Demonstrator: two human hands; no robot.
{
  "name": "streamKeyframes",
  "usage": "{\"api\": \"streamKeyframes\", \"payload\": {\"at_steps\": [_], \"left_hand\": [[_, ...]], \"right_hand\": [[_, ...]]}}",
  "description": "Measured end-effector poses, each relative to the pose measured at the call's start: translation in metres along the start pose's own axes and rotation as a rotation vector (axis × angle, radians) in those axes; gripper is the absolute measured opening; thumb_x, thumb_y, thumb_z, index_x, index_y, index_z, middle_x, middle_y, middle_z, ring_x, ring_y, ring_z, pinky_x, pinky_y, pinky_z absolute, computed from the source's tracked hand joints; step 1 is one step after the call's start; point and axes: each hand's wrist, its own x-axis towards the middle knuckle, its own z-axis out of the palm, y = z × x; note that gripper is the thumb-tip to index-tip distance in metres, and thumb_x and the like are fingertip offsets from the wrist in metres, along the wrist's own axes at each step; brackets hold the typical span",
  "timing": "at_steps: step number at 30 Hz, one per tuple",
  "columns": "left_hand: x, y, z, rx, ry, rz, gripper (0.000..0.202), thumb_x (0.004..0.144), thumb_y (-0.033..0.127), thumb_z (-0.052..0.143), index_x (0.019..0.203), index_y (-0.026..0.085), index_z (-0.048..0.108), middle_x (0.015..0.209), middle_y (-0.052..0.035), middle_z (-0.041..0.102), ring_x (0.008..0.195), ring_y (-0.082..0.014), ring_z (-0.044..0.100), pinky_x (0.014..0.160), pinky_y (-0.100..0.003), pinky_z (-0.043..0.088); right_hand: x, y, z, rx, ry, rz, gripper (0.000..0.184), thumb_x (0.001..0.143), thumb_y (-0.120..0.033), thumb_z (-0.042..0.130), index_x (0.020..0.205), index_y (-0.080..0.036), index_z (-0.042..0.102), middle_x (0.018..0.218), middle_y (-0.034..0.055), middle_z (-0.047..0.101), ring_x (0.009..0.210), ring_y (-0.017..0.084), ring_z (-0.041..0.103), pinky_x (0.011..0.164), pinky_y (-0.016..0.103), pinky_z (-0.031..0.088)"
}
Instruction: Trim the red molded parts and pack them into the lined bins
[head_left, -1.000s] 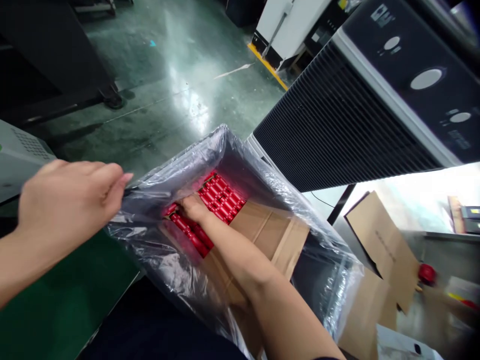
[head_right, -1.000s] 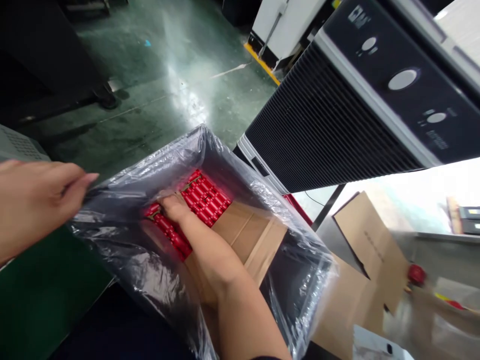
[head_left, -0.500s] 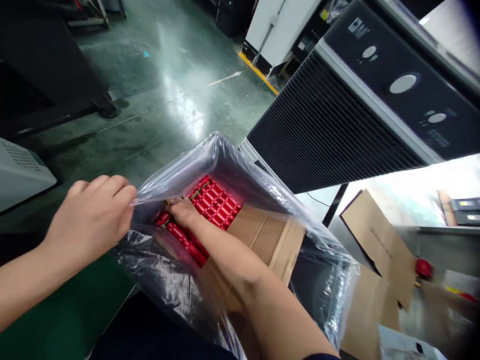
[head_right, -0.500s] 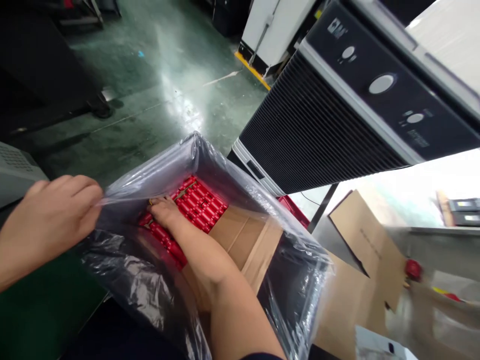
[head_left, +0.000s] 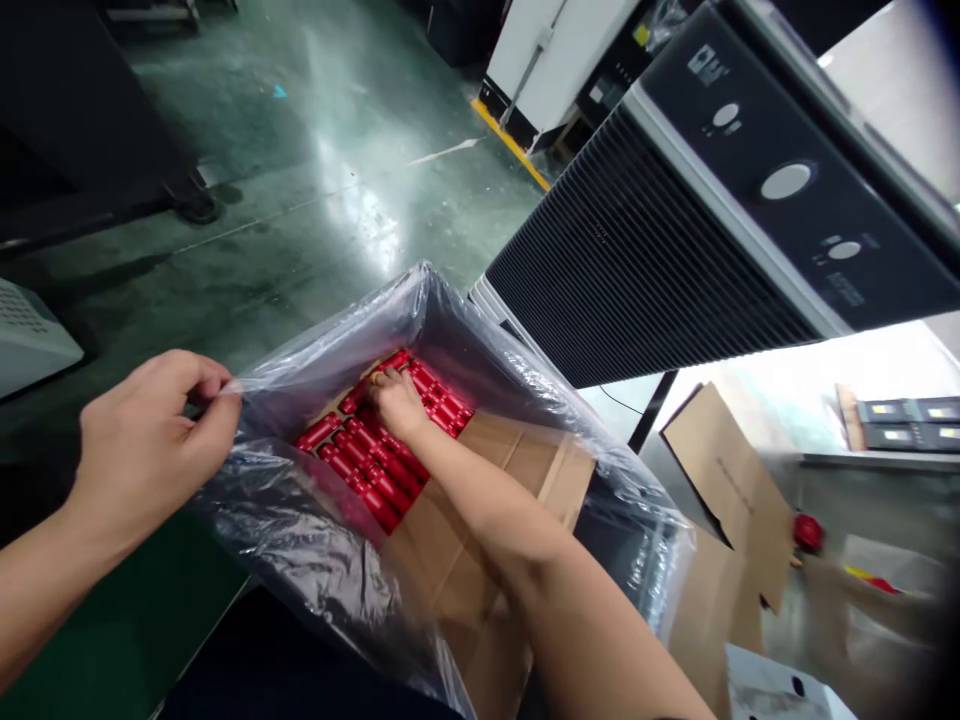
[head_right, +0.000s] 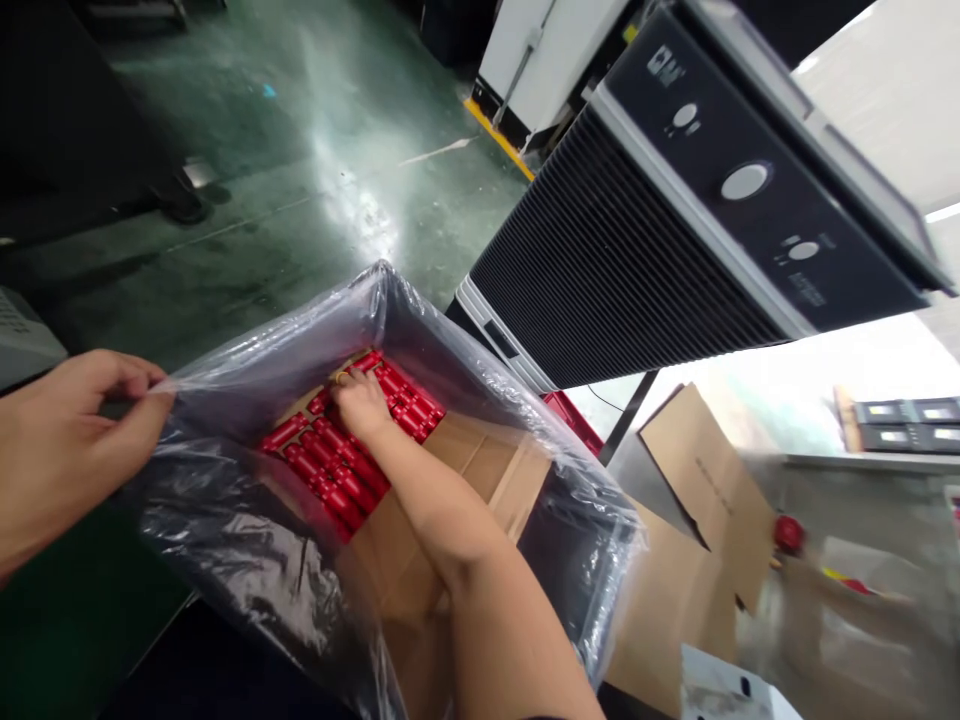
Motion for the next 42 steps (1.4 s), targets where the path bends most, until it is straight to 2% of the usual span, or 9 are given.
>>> {"api": "streamKeyframes", "payload": {"at_steps": [6, 11, 14, 17, 23, 29, 34, 39, 42], "left_hand": [[0.001, -0.001, -0.001, -0.013, 0.002, 0.035, 0.018, 0.093, 0.031, 0.06, 0.079, 0.024, 0.05, 0.087, 0.0017, 0.069, 0.054, -0.0132, 0.053, 0.063, -0.03, 0.043], [0.002, -0.002, 0.0, -0.004, 0.013, 0.069, 0.018, 0.092, 0.029, 0.058, 0.079, 0.025, 0.047, 0.082, 0.0007, 0.066, 0.068, -0.0185, 0.061, 0.066, -0.031, 0.043], [0.002, -0.003, 0.001, -0.012, 0.014, 0.087, 0.017, 0.092, 0.027, 0.056, 0.079, 0.025, 0.046, 0.08, 0.0001, 0.065, 0.078, -0.0217, 0.064, 0.071, -0.031, 0.044], [0.002, -0.003, 0.002, -0.025, 0.02, 0.095, 0.015, 0.091, 0.026, 0.055, 0.079, 0.025, 0.045, 0.08, -0.0002, 0.064, 0.079, -0.0221, 0.064, 0.071, -0.032, 0.044], [0.002, -0.002, 0.003, -0.032, 0.024, 0.11, 0.016, 0.091, 0.025, 0.056, 0.079, 0.025, 0.045, 0.081, -0.0008, 0.064, 0.078, -0.0214, 0.064, 0.07, -0.032, 0.044], [0.003, -0.002, 0.001, -0.031, 0.013, 0.118, 0.017, 0.091, 0.022, 0.057, 0.079, 0.024, 0.045, 0.081, -0.0012, 0.064, 0.078, -0.021, 0.063, 0.07, -0.031, 0.044], [0.003, 0.0, 0.002, -0.031, 0.01, 0.122, 0.018, 0.092, 0.022, 0.056, 0.079, 0.025, 0.044, 0.082, -0.0017, 0.065, 0.078, -0.0216, 0.064, 0.07, -0.031, 0.045], [0.003, 0.0, 0.001, -0.009, 0.008, 0.124, 0.016, 0.092, 0.022, 0.055, 0.08, 0.025, 0.045, 0.082, -0.0019, 0.065, 0.078, -0.0225, 0.064, 0.07, -0.032, 0.045], [0.002, -0.001, 0.0, -0.011, 0.015, 0.117, 0.016, 0.093, 0.022, 0.055, 0.081, 0.025, 0.045, 0.083, -0.0019, 0.065, 0.079, -0.0231, 0.065, 0.07, -0.032, 0.045]], "right_hand": [[0.036, -0.005, -0.002, 0.051, -0.082, -0.02, 0.028, 0.099, -0.006, 0.052, 0.111, -0.019, 0.074, 0.127, 0.0106, 0.067, 0.131, 0.03, 0.044, 0.111, 0.051, 0.034], [0.025, -0.005, -0.017, 0.167, -0.106, -0.015, 0.037, 0.1, -0.008, 0.051, 0.132, -0.019, 0.067, 0.138, 0.0155, 0.062, 0.14, 0.032, 0.04, 0.116, 0.057, 0.028], [0.012, 0.005, -0.031, 0.301, -0.17, -0.027, 0.035, 0.102, -0.017, 0.057, 0.135, -0.018, 0.066, 0.135, 0.0134, 0.067, 0.132, 0.029, 0.053, 0.113, 0.044, 0.038], [0.002, 0.015, -0.041, 0.461, -0.273, -0.05, 0.027, 0.104, -0.024, 0.057, 0.124, -0.015, 0.074, 0.115, 0.0067, 0.077, 0.104, 0.02, 0.07, 0.093, 0.027, 0.051], [-0.013, 0.024, -0.05, 0.583, -0.288, -0.054, 0.028, 0.103, -0.026, 0.06, 0.122, -0.011, 0.075, 0.105, 0.0043, 0.079, 0.09, 0.017, 0.072, 0.081, 0.023, 0.053], [-0.009, 0.022, -0.049, 0.429, -0.204, -0.022, 0.031, 0.099, -0.021, 0.066, 0.129, -0.014, 0.07, 0.121, 0.009, 0.075, 0.109, 0.021, 0.068, 0.097, 0.03, 0.05], [0.012, 0.015, -0.034, 0.197, -0.082, -0.043, 0.038, 0.097, -0.012, 0.062, 0.133, -0.02, 0.067, 0.132, 0.0136, 0.067, 0.134, 0.03, 0.047, 0.115, 0.049, 0.029], [0.032, 0.001, -0.005, 0.057, -0.105, -0.082, 0.027, 0.103, -0.009, 0.05, 0.117, -0.018, 0.072, 0.122, 0.0135, 0.07, 0.126, 0.027, 0.049, 0.113, 0.045, 0.028], [0.032, -0.003, 0.002, 0.004, -0.115, -0.071, 0.027, 0.103, -0.012, 0.053, 0.12, -0.02, 0.072, 0.126, 0.0106, 0.069, 0.126, 0.026, 0.049, 0.11, 0.043, 0.03]]}}
